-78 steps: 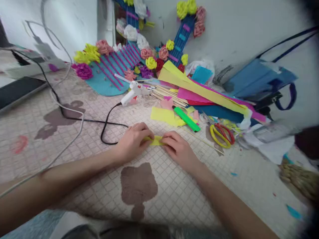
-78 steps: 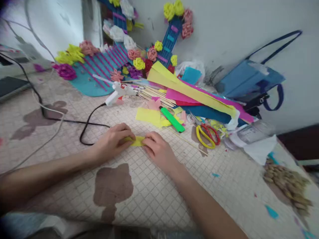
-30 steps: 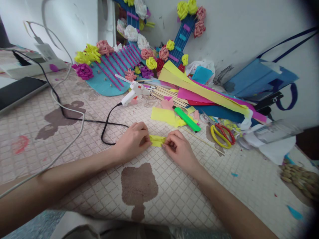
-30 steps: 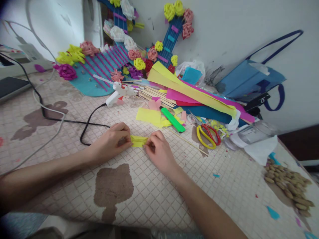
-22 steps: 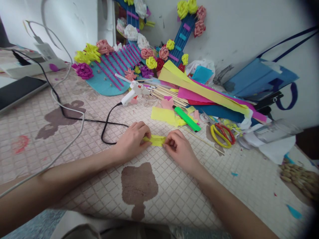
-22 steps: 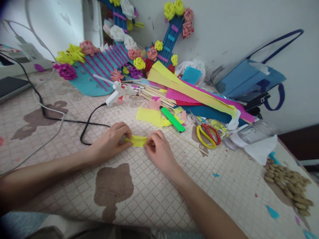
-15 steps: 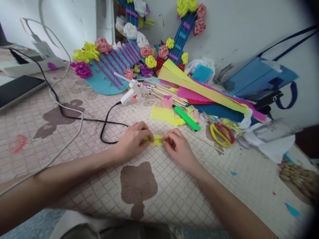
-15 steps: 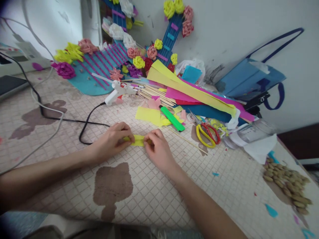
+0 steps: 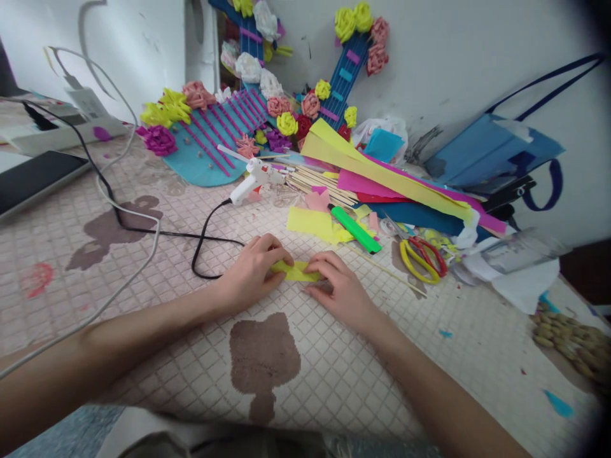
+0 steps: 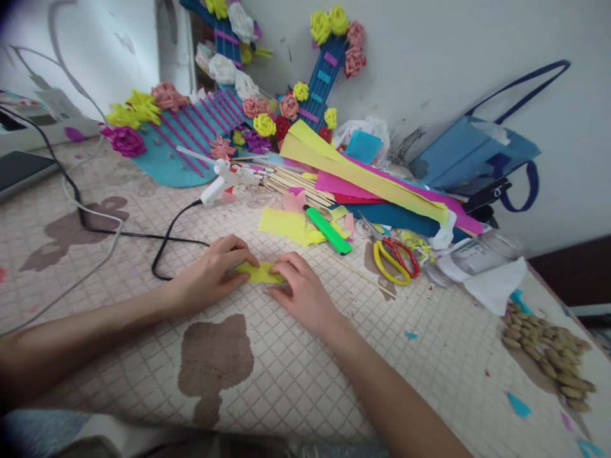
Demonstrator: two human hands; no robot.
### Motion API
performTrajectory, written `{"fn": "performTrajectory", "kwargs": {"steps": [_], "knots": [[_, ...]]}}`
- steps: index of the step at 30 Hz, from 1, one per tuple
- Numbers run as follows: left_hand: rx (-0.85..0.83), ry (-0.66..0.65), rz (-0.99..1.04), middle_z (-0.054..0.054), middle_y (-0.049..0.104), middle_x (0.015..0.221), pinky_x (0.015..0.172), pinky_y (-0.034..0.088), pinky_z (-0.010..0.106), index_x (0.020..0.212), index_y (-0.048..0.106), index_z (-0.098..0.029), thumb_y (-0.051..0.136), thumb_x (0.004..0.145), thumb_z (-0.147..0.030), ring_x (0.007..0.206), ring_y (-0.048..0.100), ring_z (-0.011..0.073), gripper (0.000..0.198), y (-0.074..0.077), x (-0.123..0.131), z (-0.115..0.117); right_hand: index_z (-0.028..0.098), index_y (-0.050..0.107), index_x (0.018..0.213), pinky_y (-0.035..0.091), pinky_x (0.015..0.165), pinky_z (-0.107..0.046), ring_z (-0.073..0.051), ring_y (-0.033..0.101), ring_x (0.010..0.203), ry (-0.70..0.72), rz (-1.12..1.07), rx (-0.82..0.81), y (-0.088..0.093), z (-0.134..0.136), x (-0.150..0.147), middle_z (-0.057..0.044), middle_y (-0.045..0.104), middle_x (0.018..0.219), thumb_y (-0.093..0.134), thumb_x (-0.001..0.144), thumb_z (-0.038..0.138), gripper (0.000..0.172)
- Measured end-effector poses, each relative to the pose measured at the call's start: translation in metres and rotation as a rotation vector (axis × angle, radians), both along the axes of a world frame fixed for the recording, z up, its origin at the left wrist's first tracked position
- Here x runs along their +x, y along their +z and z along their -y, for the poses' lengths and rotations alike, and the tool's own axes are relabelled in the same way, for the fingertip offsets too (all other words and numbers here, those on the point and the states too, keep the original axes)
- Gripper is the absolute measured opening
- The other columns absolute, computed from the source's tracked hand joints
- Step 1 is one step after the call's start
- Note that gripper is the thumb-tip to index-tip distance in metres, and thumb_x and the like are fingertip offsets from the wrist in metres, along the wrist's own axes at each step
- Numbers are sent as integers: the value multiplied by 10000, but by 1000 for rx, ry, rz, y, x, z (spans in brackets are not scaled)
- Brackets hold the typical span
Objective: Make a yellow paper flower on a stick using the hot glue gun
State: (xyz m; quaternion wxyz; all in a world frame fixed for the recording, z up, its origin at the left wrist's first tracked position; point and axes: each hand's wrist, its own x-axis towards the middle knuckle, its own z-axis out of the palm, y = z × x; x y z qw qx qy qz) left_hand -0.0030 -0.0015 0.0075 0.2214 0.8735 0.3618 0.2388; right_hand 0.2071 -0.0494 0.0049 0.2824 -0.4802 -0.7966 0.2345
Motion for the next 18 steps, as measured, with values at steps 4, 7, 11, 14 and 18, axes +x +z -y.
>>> {"fn": "performTrajectory", "kwargs": {"steps": [4,7,11,14,18], "knots": [[-11,-11,20,64,513,971,893,442,423,970,635,-196,557,810,-170,945,500,217,180,1,0,0,238,558,960,500,821,-350,-187,556,973,24,23,47,-2,-3,4,-58,550,1044,534,858,151,136],[-31,-6,39,68,521,987,880,447,423,940,629,-182,668,746,-215,957,499,231,201,2,0,0,230,563,939,486,834,-346,-181,562,956,33,37,75,-2,-5,4,-60,560,1013,491,879,134,134],[-9,17,64,62,536,953,843,454,389,832,619,-169,630,763,-163,930,504,217,71,0,1,-1,225,566,914,474,828,-345,-179,563,931,13,21,85,-2,-6,3,-60,563,994,481,882,139,125],[17,26,75,50,546,903,821,457,369,795,609,-174,573,797,-166,897,509,201,37,-2,1,-2,221,564,875,472,779,-324,-172,561,887,-29,-9,91,-1,-7,2,-48,565,958,498,874,154,94],[32,37,65,43,554,836,796,455,366,776,603,-170,535,825,-187,851,514,193,86,-2,1,-5,210,552,805,450,707,-297,-162,542,801,-103,-12,92,1,-13,0,-26,550,852,509,856,145,93]]}}
